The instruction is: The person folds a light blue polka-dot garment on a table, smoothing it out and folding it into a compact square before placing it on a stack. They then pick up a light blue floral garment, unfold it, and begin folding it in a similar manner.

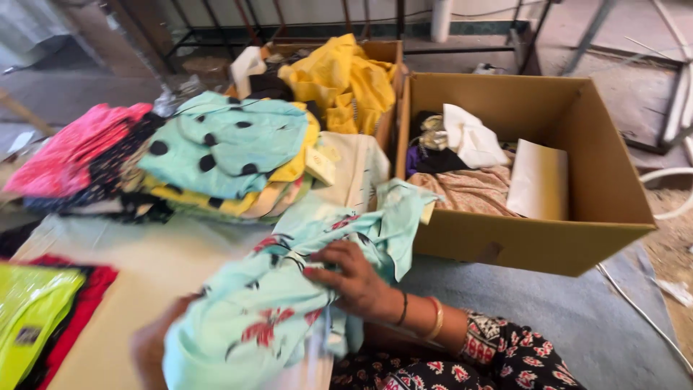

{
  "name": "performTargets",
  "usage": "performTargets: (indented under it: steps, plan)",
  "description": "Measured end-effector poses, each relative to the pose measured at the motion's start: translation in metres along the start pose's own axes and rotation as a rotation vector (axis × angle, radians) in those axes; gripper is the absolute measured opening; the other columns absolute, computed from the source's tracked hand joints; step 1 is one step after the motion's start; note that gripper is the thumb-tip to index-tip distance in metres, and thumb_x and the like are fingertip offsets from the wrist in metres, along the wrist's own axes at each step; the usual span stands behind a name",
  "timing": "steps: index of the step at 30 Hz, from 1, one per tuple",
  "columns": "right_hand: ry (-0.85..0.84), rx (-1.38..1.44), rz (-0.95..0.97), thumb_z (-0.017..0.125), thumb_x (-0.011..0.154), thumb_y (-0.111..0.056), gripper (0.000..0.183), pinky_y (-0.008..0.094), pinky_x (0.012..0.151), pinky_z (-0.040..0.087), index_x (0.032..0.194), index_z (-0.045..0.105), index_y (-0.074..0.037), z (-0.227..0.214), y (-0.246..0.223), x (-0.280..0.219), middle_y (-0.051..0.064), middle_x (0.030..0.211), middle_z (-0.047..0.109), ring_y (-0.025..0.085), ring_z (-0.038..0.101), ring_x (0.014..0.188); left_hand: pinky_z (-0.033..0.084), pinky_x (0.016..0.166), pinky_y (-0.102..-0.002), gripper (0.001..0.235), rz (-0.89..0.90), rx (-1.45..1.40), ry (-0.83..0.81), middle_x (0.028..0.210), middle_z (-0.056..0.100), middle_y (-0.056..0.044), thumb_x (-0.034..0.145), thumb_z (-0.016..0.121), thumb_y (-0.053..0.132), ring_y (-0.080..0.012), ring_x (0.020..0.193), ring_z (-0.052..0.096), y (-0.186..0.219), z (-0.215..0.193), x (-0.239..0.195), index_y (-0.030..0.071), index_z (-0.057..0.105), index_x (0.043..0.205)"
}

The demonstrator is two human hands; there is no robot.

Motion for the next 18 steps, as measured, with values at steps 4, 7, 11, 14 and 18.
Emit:
performTargets:
  steps: [4,7,11,14,18]
  plan:
    - [-0.021,0.168,0.106,0.086,0.078,-0.016,0.057,0.043,0.1,0.049,0.129,0.063,-0.005,0.005,0.024,0.043,0.013,0.126,0.063,0.032,0.062,0.115,0.04,0.066,-0.031,0.016,-0.229,0.261,0.247,0.079,0.058,-0.019,0.096,0.076,0.006,-0.0229,0.067,0.055,0.046,-0.091,0.118,-0.006,0.066,0.098]
    - [0.015,0.26,0.056,0.076,0.085,-0.003,0.043,0.04,0.103,0.052,0.127,0.064,-0.004,0.009,0.055,0.096,0.013,0.12,0.069,0.029,0.067,0.117,0.038,0.071,-0.029,0.014,0.001,0.254,0.383,0.086,0.058,-0.016,0.099,0.072,0.0,-0.0199,0.076,0.051,0.075,-0.154,0.139,-0.007,0.06,0.097]
    - [-0.11,0.299,0.105,0.058,0.074,0.01,0.05,0.036,0.095,0.053,0.122,0.068,-0.004,0.014,0.032,0.186,0.014,0.109,0.067,0.03,0.069,0.106,0.041,0.072,-0.022,0.006,-0.191,-0.049,0.429,0.088,0.056,0.0,0.099,0.063,-0.002,-0.0057,0.08,0.05,0.085,-0.214,0.156,-0.003,0.058,0.099]
    - [-0.056,0.217,-0.136,0.056,0.083,0.011,0.041,0.04,0.102,0.055,0.12,0.066,-0.005,0.018,-0.004,0.243,0.014,0.11,0.067,0.034,0.068,0.109,0.042,0.075,-0.022,0.008,-0.171,-0.06,0.445,0.09,0.055,0.006,0.098,0.062,-0.007,-0.0028,0.086,0.048,0.05,-0.251,0.14,-0.003,0.056,0.101]
    - [-0.045,-0.041,-0.213,0.069,0.09,0.002,0.029,0.044,0.08,0.05,0.115,0.072,-0.011,0.042,-0.01,0.278,0.011,0.102,0.064,0.035,0.065,0.099,0.049,0.077,-0.024,0.009,-0.16,0.182,0.25,0.095,0.069,-0.005,0.101,0.075,0.001,-0.0076,0.085,0.062,0.037,-0.278,0.12,0.001,0.068,0.107]
Point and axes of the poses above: each hand's wrist, its own x-axis towards the middle knuckle, its own z-axis out of the palm, y = z × x, the point moved 8 cm from there along x, towards the middle knuckle
